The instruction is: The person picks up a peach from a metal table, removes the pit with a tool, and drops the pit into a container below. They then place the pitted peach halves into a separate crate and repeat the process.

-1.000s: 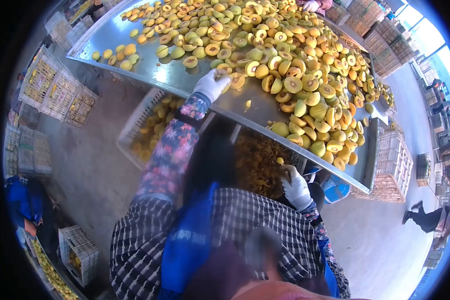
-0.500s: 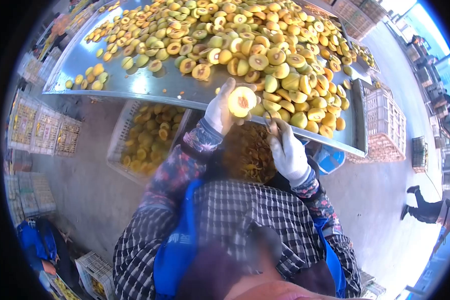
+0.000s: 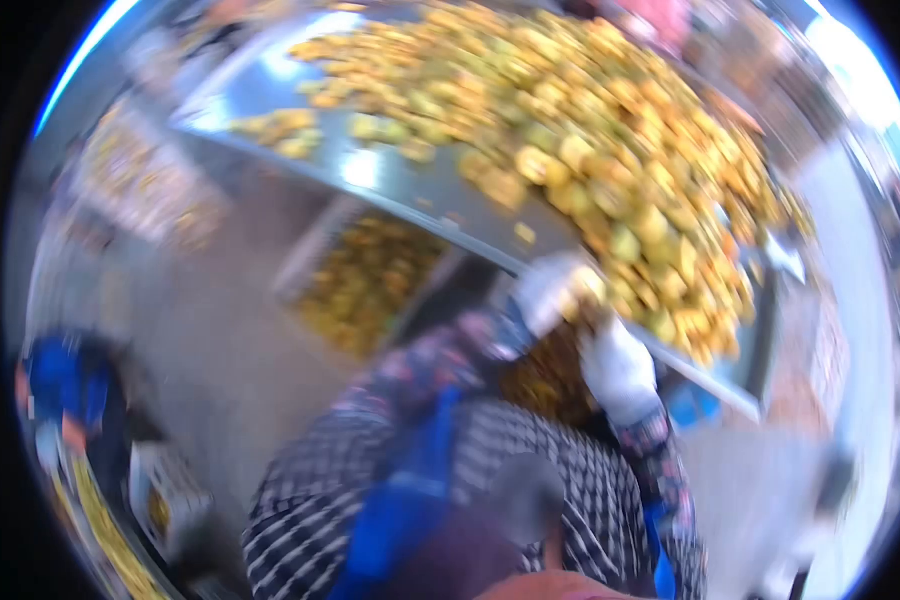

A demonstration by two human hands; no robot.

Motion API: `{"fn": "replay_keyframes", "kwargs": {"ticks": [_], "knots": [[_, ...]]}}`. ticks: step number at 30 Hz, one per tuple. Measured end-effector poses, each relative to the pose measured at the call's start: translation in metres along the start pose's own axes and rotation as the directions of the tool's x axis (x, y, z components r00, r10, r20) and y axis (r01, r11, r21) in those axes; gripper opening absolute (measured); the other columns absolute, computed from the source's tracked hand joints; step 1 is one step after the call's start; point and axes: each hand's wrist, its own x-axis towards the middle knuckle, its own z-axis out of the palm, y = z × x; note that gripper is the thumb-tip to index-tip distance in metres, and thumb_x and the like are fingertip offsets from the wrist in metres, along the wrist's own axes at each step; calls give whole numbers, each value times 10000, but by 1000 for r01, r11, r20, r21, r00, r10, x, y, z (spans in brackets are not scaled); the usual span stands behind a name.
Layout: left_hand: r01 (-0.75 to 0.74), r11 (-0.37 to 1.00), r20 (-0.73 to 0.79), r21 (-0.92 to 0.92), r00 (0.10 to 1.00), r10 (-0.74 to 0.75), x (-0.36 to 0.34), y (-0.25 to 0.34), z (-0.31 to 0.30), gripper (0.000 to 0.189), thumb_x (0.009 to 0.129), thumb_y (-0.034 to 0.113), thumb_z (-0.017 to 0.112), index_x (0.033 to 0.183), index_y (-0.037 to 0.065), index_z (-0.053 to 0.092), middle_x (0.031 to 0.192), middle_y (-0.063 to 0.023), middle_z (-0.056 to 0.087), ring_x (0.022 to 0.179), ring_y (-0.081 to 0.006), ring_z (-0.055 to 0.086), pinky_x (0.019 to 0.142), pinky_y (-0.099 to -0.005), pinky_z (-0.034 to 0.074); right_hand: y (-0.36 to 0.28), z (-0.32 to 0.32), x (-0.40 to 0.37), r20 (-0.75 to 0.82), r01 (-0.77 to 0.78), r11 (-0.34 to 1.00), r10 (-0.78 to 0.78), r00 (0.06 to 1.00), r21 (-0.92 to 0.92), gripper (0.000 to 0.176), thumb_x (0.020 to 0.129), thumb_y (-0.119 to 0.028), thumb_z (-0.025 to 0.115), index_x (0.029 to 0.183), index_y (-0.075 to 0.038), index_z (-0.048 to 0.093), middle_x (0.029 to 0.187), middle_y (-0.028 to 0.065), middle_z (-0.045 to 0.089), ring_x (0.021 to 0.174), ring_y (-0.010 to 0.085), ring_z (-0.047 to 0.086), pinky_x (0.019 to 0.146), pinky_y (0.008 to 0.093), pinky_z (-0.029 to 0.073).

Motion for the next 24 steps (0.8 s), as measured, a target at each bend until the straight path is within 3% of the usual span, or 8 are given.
{"fn": "replay_keyframes", "kwargs": {"ticks": [5, 7, 10, 13, 17, 21, 23, 24], "knots": [[466, 792, 141, -395, 882, -449, -25, -64, 52, 287, 986, 247, 459, 1077, 7, 587, 896, -110, 626, 784, -235, 602, 773, -335, 476, 19, 20, -5, -172, 331, 937, -311, 935, 107, 296, 922, -83, 466, 1190, 42, 457, 964, 276, 615, 878, 418, 609, 738, 438, 484], [787, 534, 486, -309, 613, -623, 7, -7, -4, 356, 993, 244, 464, 1259, 7, 462, 1148, -117, 580, 1092, -187, 553, 930, -298, 442, 16, 15, -4, 40, -22, 948, 10, 999, 317, 290, 943, -77, 453, 1194, 68, 439, 982, 240, 606, 875, 342, 602, 776, 377, 467], [429, 680, 2, -595, 846, -533, 0, 15, 14, 405, 959, 191, 499, 1310, 14, 404, 1271, -129, 472, 1232, -215, 425, 1036, -348, 366, 16, 29, -1, 98, -143, 724, 104, 990, 675, 385, 1005, -125, 414, 1308, 107, 364, 1176, 163, 519, 1044, 207, 475, 933, 309, 383], [262, 666, -226, -699, 802, -552, -10, -4, 35, 200, 950, 152, 495, 1109, 32, 515, 1045, -53, 542, 985, -130, 499, 887, -285, 424, 25, 45, -3, 68, -81, 759, 49, 997, 646, 439, 1010, -149, 406, 1344, 128, 335, 1213, 213, 502, 1090, 244, 476, 972, 327, 366], [381, 372, -47, -846, 642, -766, -14, -26, 30, 402, 957, 417, 526, 833, 46, 619, 686, -5, 601, 590, -94, 532, 541, -241, 416, 5, 45, 12, 162, -73, 699, -63, 985, 711, 397, 1010, -237, 409, 1299, 35, 424, 1042, 143, 542, 921, 232, 524, 820, 310, 427], [613, 339, 92, -714, 561, -822, -24, -17, -12, 589, 927, 603, 440, 796, 58, 622, 639, -44, 606, 548, -148, 556, 498, -291, 426, 59, 77, 20, 395, -224, 639, -136, 908, 735, 472, 1005, -267, 363, 1427, -67, 297, 1354, 169, 358, 1222, 304, 345, 1047, 316, 241], [296, 212, 44, -931, 670, -741, -39, -70, 15, 625, 926, 625, 405, 1040, 26, 542, 752, -81, 625, 671, -181, 606, 581, -299, 477, 66, 91, 34, 493, -299, 616, -169, 854, 729, 527, 1002, -283, 340, 1491, -117, 234, 1511, 182, 267, 1372, 341, 256, 1161, 319, 148], [213, 426, -168, -879, 697, -697, -43, -67, 13, 546, 938, 554, 441, 1076, 33, 528, 855, -69, 601, 764, -166, 587, 657, -290, 469, 37, 81, 33, 89, 346, 903, -378, 922, 254, 479, 1011, -263, 288, 1436, -51, 352, 1464, 190, 354, 1333, 340, 334, 1142, 335, 212]]}}
